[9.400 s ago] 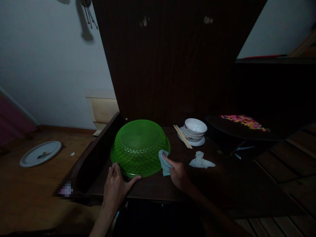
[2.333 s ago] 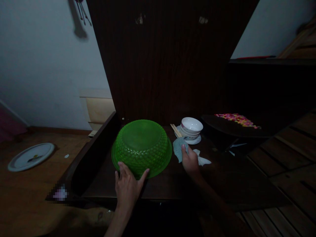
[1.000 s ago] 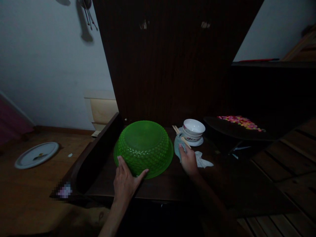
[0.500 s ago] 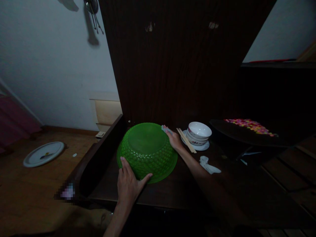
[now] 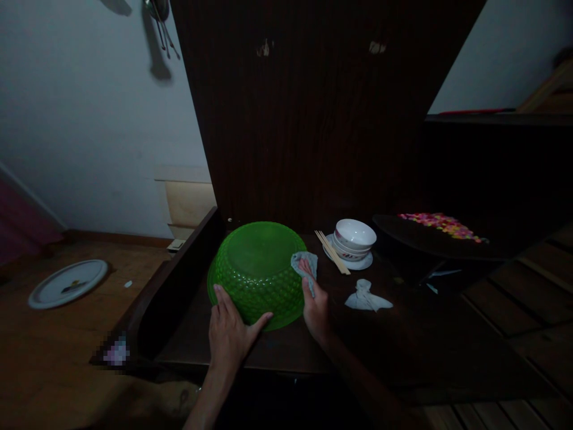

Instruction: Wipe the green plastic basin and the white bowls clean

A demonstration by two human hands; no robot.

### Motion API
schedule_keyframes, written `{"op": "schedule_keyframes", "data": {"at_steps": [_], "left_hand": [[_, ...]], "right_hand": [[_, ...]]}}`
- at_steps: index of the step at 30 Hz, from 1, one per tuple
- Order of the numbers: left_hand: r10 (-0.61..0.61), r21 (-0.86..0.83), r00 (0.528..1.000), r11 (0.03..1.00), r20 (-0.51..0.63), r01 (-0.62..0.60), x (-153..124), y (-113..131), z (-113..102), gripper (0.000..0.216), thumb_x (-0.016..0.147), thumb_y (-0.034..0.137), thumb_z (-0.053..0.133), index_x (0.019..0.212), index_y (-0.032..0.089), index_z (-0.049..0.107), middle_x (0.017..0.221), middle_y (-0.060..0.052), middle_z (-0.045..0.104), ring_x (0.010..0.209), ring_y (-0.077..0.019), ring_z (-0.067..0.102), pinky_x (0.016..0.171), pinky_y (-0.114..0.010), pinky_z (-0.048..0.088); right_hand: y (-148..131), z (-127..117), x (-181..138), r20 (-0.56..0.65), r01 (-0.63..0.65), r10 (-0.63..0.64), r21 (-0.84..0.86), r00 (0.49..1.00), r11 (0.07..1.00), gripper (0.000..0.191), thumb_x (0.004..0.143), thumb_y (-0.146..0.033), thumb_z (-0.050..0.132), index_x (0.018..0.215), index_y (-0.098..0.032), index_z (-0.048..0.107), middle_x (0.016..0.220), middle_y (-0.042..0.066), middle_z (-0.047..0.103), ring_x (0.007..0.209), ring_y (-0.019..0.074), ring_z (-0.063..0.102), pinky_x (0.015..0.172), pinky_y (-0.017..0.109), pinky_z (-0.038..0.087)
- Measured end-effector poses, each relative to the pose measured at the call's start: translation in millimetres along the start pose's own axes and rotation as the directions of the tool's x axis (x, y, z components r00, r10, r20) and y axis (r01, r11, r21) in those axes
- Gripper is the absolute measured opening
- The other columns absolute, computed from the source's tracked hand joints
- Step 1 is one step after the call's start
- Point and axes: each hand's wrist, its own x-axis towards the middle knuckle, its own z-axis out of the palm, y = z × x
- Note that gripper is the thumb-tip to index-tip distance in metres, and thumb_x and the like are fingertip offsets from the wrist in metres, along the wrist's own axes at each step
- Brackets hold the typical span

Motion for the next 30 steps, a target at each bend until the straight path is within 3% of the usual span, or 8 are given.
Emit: {"op": "schedule_keyframes", "data": {"at_steps": [5, 7, 11, 15, 18, 21, 24, 30], "left_hand": [[-0.007, 0.008, 1.000, 1.000, -0.003, 0.007, 1, 1, -1, 0.135, 0.073, 0.089, 0.044, 0.150, -0.015, 0.008, 0.146, -0.044, 0.037, 0.111, -0.0454, 0.061, 0.091, -0.053, 0.050], [-0.013, 0.007, 1.000, 1.000, -0.008, 0.013, 1, 4, -2, 0.133, 0.073, 0.088, 0.044, 0.150, -0.015, 0.009, 0.146, -0.044, 0.037, 0.108, -0.0444, 0.062, 0.089, -0.053, 0.051], [-0.024, 0.017, 1.000, 1.000, -0.006, 0.024, -2, 14, -5, 0.132, 0.076, 0.086, 0.043, 0.149, -0.017, 0.007, 0.145, -0.045, 0.035, 0.103, -0.0441, 0.063, 0.086, -0.054, 0.051], [-0.044, 0.029, 0.999, 0.999, 0.000, 0.044, -5, 22, -6, 0.132, 0.077, 0.086, 0.042, 0.148, -0.019, 0.005, 0.145, -0.047, 0.033, 0.104, -0.0447, 0.062, 0.087, -0.055, 0.050], [-0.044, 0.047, 0.999, 0.998, 0.004, 0.044, -5, 24, -5, 0.133, 0.076, 0.086, 0.043, 0.148, -0.020, 0.006, 0.144, -0.047, 0.034, 0.103, -0.0445, 0.062, 0.087, -0.054, 0.050], [-0.050, 0.058, 0.999, 0.997, 0.011, 0.050, -5, 24, -3, 0.133, 0.076, 0.086, 0.043, 0.147, -0.020, 0.007, 0.144, -0.048, 0.035, 0.103, -0.0442, 0.062, 0.087, -0.054, 0.050], [-0.066, 0.063, 0.998, 0.996, 0.022, 0.064, -5, 25, -2, 0.135, 0.075, 0.087, 0.043, 0.147, -0.021, 0.007, 0.143, -0.048, 0.035, 0.104, -0.0445, 0.062, 0.088, -0.054, 0.050], [-0.052, 0.094, 0.998, 0.994, 0.021, 0.050, -4, 27, -3, 0.134, 0.076, 0.088, 0.039, 0.145, -0.024, 0.010, 0.143, -0.049, 0.034, 0.104, -0.0448, 0.061, 0.089, -0.053, 0.050]], "right_hand": [[-2, -16, -4, -0.128, -0.188, 0.185, -0.012, 0.974, 0.982, 0.055, 0.094, -0.057, 0.045, 0.114, -0.014, 0.073, 0.106, 0.015, 0.075, 0.109, 0.0326, 0.067, 0.096, 0.050, 0.052], [-2, -27, 16, -0.257, -0.233, 0.220, -0.018, 0.941, 0.972, 0.061, 0.093, -0.060, 0.042, 0.107, -0.009, 0.072, 0.096, 0.017, 0.074, 0.099, 0.0323, 0.068, 0.088, 0.047, 0.054], [2, -40, 68, -0.420, -0.201, 0.152, -0.076, 0.895, 0.977, 0.059, 0.091, -0.061, 0.042, 0.096, -0.009, 0.069, 0.091, 0.015, 0.071, 0.094, 0.0308, 0.066, 0.091, 0.049, 0.050], [14, -29, 105, -0.276, -0.069, 0.044, -0.081, 0.960, 0.994, 0.058, 0.092, -0.060, 0.039, 0.107, -0.012, 0.068, 0.107, 0.015, 0.071, 0.113, 0.0284, 0.061, 0.105, 0.048, 0.041], [27, -11, 112, -0.125, -0.078, 0.070, -0.053, 0.990, 0.996, 0.061, 0.090, -0.063, 0.041, 0.113, -0.014, 0.069, 0.113, 0.015, 0.072, 0.119, 0.0277, 0.061, 0.106, 0.045, 0.042], [37, 0, 100, -0.050, -0.129, 0.127, -0.039, 0.991, 0.991, 0.067, 0.089, -0.067, 0.039, 0.116, -0.014, 0.069, 0.115, 0.016, 0.073, 0.116, 0.0296, 0.063, 0.102, 0.047, 0.047], [37, -1, 75, -0.069, -0.151, 0.148, -0.045, 0.987, 0.988, 0.072, 0.092, -0.066, 0.034, 0.127, -0.011, 0.065, 0.128, 0.017, 0.068, 0.124, 0.0291, 0.060, 0.107, 0.047, 0.045], [19, -6, -6, -0.123, -0.157, 0.139, -0.149, 0.983, 0.976, 0.061, 0.094, -0.055, 0.042, 0.131, -0.012, 0.064, 0.133, 0.017, 0.065, 0.127, 0.0300, 0.059, 0.107, 0.044, 0.046]]}}
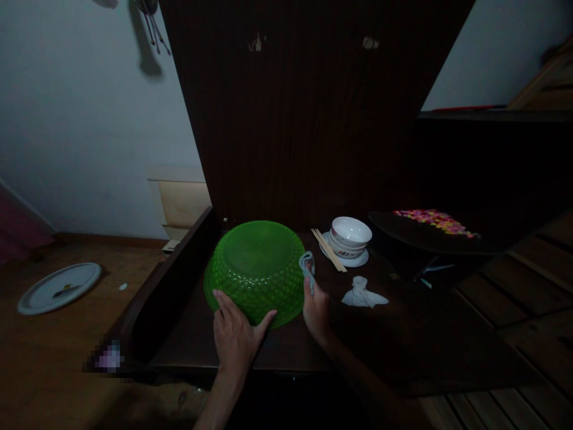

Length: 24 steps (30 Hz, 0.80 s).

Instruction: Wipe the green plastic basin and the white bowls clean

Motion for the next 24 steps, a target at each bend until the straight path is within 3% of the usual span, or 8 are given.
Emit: {"op": "schedule_keyframes", "data": {"at_steps": [3, 5, 7, 9, 12, 15, 19, 24], "left_hand": [[-0.003, -0.008, 1.000, 1.000, -0.003, 0.003, 1, 1, -2, 0.133, 0.077, 0.087, 0.039, 0.146, -0.023, 0.009, 0.142, -0.049, 0.035, 0.105, -0.0444, 0.062, 0.089, -0.053, 0.050], [-0.002, -0.029, 1.000, 1.000, -0.002, 0.002, 1, -1, -2, 0.133, 0.077, 0.087, 0.040, 0.146, -0.022, 0.009, 0.143, -0.048, 0.035, 0.107, -0.0451, 0.061, 0.090, -0.053, 0.050], [0.002, -0.070, 1.000, 0.998, 0.001, -0.002, 0, -4, -1, 0.131, 0.077, 0.086, 0.041, 0.149, -0.018, 0.007, 0.145, -0.046, 0.034, 0.109, -0.0454, 0.061, 0.091, -0.054, 0.050], [-0.010, -0.129, 1.000, 0.992, 0.014, 0.012, -1, -10, 0, 0.125, 0.079, 0.083, 0.043, 0.153, -0.011, 0.007, 0.148, -0.042, 0.036, 0.112, -0.0442, 0.061, 0.092, -0.053, 0.050], [-0.054, -0.212, 0.996, 0.975, 0.070, 0.068, -2, -23, -1, 0.117, 0.082, 0.078, 0.046, 0.156, -0.003, 0.007, 0.145, -0.034, 0.046, 0.113, -0.0420, 0.061, 0.091, -0.052, 0.052], [-0.065, -0.292, 0.992, 0.952, 0.110, 0.094, 3, -40, -4, 0.109, 0.084, 0.074, 0.049, 0.155, -0.001, 0.015, 0.139, -0.030, 0.053, 0.117, -0.0408, 0.059, 0.093, -0.054, 0.052], [-0.077, -0.394, 0.991, 0.912, 0.110, 0.115, 18, -61, -3, 0.109, 0.080, 0.069, 0.061, 0.158, 0.009, 0.014, 0.149, -0.025, 0.046, 0.131, -0.0397, 0.050, 0.101, -0.056, 0.048], [-0.018, -0.411, 0.965, 0.902, 0.263, 0.129, 32, -73, 4, 0.117, 0.080, 0.067, 0.061, 0.158, 0.006, 0.000, 0.148, -0.030, 0.046, 0.131, -0.0408, 0.053, 0.100, -0.056, 0.049]], "right_hand": [[-7, -7, -37, 0.071, 0.010, -0.009, -0.011, 0.997, 1.000, 0.051, 0.093, -0.051, 0.045, 0.119, -0.016, 0.071, 0.122, 0.014, 0.071, 0.119, 0.0291, 0.065, 0.102, 0.041, 0.050], [-12, -17, -48, 0.132, -0.046, 0.048, -0.016, 0.990, 0.999, 0.047, 0.092, -0.052, 0.047, 0.104, -0.017, 0.076, 0.099, 0.012, 0.077, 0.099, 0.0284, 0.072, 0.088, 0.038, 0.056], [-18, -29, -43, 0.081, -0.169, 0.170, -0.019, 0.982, 0.986, 0.051, 0.092, -0.057, 0.046, 0.088, -0.016, 0.075, 0.076, 0.010, 0.074, 0.075, 0.0259, 0.071, 0.071, 0.035, 0.057], [-21, -40, -27, -0.061, -0.252, 0.253, 0.030, 0.965, 0.967, 0.054, 0.092, -0.059, 0.044, 0.081, -0.014, 0.073, 0.071, 0.009, 0.071, 0.068, 0.0239, 0.067, 0.066, 0.034, 0.055], [-21, -50, 6, -0.219, -0.281, 0.299, 0.110, 0.929, 0.953, 0.056, 0.089, -0.061, 0.046, 0.088, -0.011, 0.073, 0.078, 0.011, 0.072, 0.080, 0.0267, 0.069, 0.075, 0.038, 0.055], [-17, -47, 34, -0.236, -0.219, 0.238, 0.105, 0.942, 0.970, 0.063, 0.087, -0.062, 0.049, 0.108, -0.007, 0.071, 0.099, 0.017, 0.074, 0.102, 0.0326, 0.068, 0.092, 0.046, 0.051], [-9, -26, 61, -0.135, -0.037, 0.046, 0.072, 0.990, 0.997, 0.073, 0.088, -0.062, 0.047, 0.130, -0.005, 0.063, 0.137, 0.020, 0.060, 0.136, 0.0328, 0.048, 0.116, 0.048, 0.031], [2, 2, 67, 0.065, -0.134, 0.127, 0.120, 0.990, 0.984, 0.075, 0.087, -0.068, 0.041, 0.123, -0.008, 0.068, 0.121, 0.019, 0.070, 0.119, 0.0308, 0.063, 0.107, 0.047, 0.044]]}}
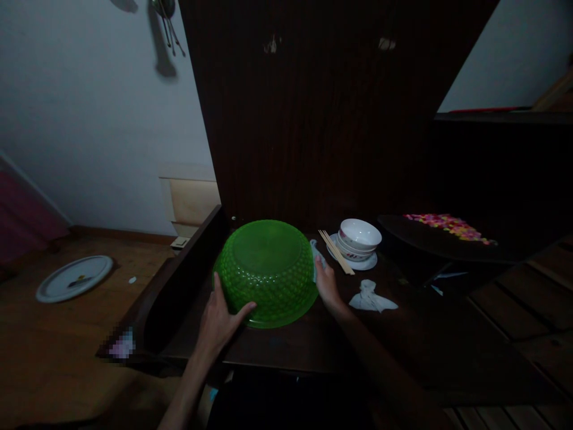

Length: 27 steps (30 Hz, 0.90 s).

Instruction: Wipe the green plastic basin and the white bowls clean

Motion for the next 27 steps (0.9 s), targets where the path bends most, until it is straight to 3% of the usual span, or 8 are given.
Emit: {"op": "schedule_keyframes", "data": {"at_steps": [2, 5, 9, 13, 17, 27], "left_hand": [[-0.012, 0.047, 0.999, 0.999, 0.044, 0.010, 2, -1, 1, 0.113, 0.081, 0.067, 0.059, 0.158, 0.005, 0.004, 0.141, -0.031, 0.053, 0.124, -0.0415, 0.059, 0.095, -0.055, 0.052], [0.012, 0.107, 1.000, 0.994, 0.007, -0.013, 1, -2, 4, 0.110, 0.082, 0.067, 0.059, 0.157, 0.004, 0.009, 0.139, -0.031, 0.055, 0.121, -0.0425, 0.061, 0.092, -0.055, 0.053], [0.103, 0.120, 0.994, 0.988, -0.045, -0.097, 0, -6, 10, 0.109, 0.083, 0.064, 0.060, 0.157, 0.005, 0.006, 0.147, -0.030, 0.047, 0.130, -0.0429, 0.054, 0.097, -0.056, 0.051], [0.143, 0.121, 0.988, 0.983, -0.059, -0.135, 0, -9, 13, 0.108, 0.085, 0.064, 0.057, 0.157, 0.006, 0.002, 0.153, -0.029, 0.040, 0.138, -0.0414, 0.046, 0.106, -0.059, 0.043], [0.145, 0.135, 0.988, 0.981, -0.050, -0.137, -4, -3, 14, 0.111, 0.084, 0.069, 0.055, 0.157, 0.003, 0.002, 0.153, -0.032, 0.037, 0.139, -0.0412, 0.044, 0.111, -0.062, 0.038], [0.178, 0.213, 0.976, 0.966, -0.126, -0.148, -31, 19, 20, 0.109, 0.088, 0.072, 0.047, 0.156, -0.001, 0.004, 0.147, -0.036, 0.043, 0.133, -0.0418, 0.051, 0.107, -0.056, 0.045]], "right_hand": [[5, 5, -10, -0.011, -0.010, 0.010, -0.012, 1.000, 1.000, 0.073, 0.088, -0.066, 0.040, 0.125, -0.008, 0.067, 0.121, 0.019, 0.070, 0.119, 0.0311, 0.063, 0.106, 0.048, 0.044], [8, 6, -35, -0.062, -0.018, 0.014, -0.067, 0.998, 0.998, 0.074, 0.090, -0.063, 0.040, 0.133, -0.007, 0.062, 0.129, 0.018, 0.067, 0.127, 0.0316, 0.058, 0.111, 0.049, 0.040], [6, 4, -74, -0.065, -0.069, 0.061, -0.115, 0.996, 0.991, 0.075, 0.091, -0.065, 0.038, 0.137, -0.010, 0.060, 0.131, 0.015, 0.066, 0.128, 0.0312, 0.058, 0.111, 0.046, 0.041], [1, -2, -96, 0.009, -0.029, 0.030, -0.065, 1.000, 0.997, 0.067, 0.091, -0.062, 0.045, 0.136, -0.015, 0.062, 0.136, 0.012, 0.063, 0.134, 0.0306, 0.052, 0.115, 0.047, 0.036], [-2, -10, -83, 0.043, -0.036, 0.037, -0.021, 0.998, 0.999, 0.068, 0.092, -0.062, 0.046, 0.136, -0.013, 0.061, 0.137, 0.013, 0.062, 0.135, 0.0312, 0.051, 0.117, 0.050, 0.034], [-2, -2, -17, 0.094, 0.044, -0.043, -0.005, 0.995, 0.999, 0.078, 0.090, -0.068, 0.044, 0.142, -0.011, 0.054, 0.147, 0.015, 0.052, 0.141, 0.0279, 0.044, 0.120, 0.049, 0.028]]}}
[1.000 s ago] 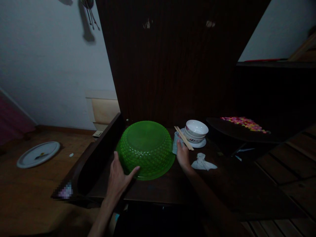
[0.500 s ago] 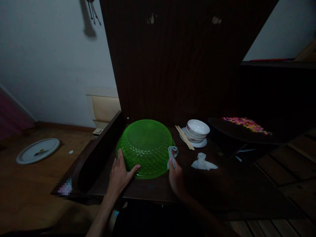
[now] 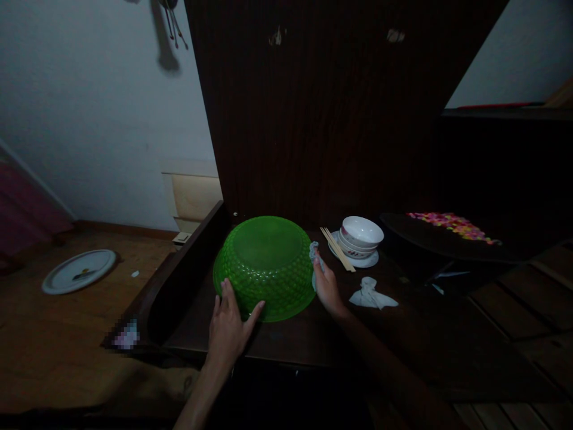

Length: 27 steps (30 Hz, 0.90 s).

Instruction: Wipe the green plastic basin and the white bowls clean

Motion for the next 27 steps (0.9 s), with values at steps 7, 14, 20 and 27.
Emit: {"op": "schedule_keyframes", "data": {"at_steps": [7, 14, 20, 27], "left_hand": [[-0.008, 0.081, 0.999, 0.997, -0.052, 0.012, -8, 11, 6, 0.102, 0.090, 0.069, 0.044, 0.155, -0.002, 0.013, 0.146, -0.036, 0.044, 0.127, -0.0432, 0.056, 0.102, -0.053, 0.050], [-0.050, 0.096, 0.999, 0.994, -0.018, 0.051, -8, 13, 5, 0.098, 0.091, 0.068, 0.041, 0.153, -0.005, 0.021, 0.145, -0.037, 0.045, 0.127, -0.0436, 0.056, 0.101, -0.053, 0.050], [-0.031, 0.123, 1.000, 0.992, -0.004, 0.031, -7, 14, 4, 0.098, 0.092, 0.066, 0.041, 0.152, -0.008, 0.018, 0.143, -0.039, 0.046, 0.124, -0.0443, 0.058, 0.099, -0.053, 0.051], [-0.129, 0.031, 0.990, 0.991, 0.055, 0.127, 1, 13, -17, 0.096, 0.087, 0.067, 0.052, 0.152, 0.001, 0.028, 0.136, -0.031, 0.057, 0.115, -0.0403, 0.066, 0.086, -0.048, 0.057]], "right_hand": [[-6, 10, -4, -0.051, 0.053, -0.055, -0.051, 0.997, 0.997, 0.066, 0.097, -0.057, 0.039, 0.143, -0.011, 0.053, 0.151, 0.014, 0.047, 0.144, 0.0269, 0.040, 0.121, 0.050, 0.027], [-8, 24, -71, -0.046, 0.262, -0.284, -0.270, 0.958, 0.927, 0.054, 0.102, -0.043, 0.037, 0.145, -0.014, 0.052, 0.153, 0.014, 0.044, 0.145, 0.0261, 0.038, 0.119, 0.049, 0.033], [-10, 33, -116, 0.048, 0.409, -0.413, -0.292, 0.909, 0.865, 0.044, 0.101, -0.031, 0.043, 0.141, -0.017, 0.057, 0.148, 0.015, 0.049, 0.139, 0.0290, 0.045, 0.111, 0.048, 0.044], [-39, -6, -98, -0.155, 0.032, -0.060, -0.179, 0.986, 0.983, 0.052, 0.098, -0.051, 0.041, 0.114, -0.015, 0.076, 0.100, 0.013, 0.078, 0.095, 0.0314, 0.073, 0.083, 0.042, 0.060]]}}
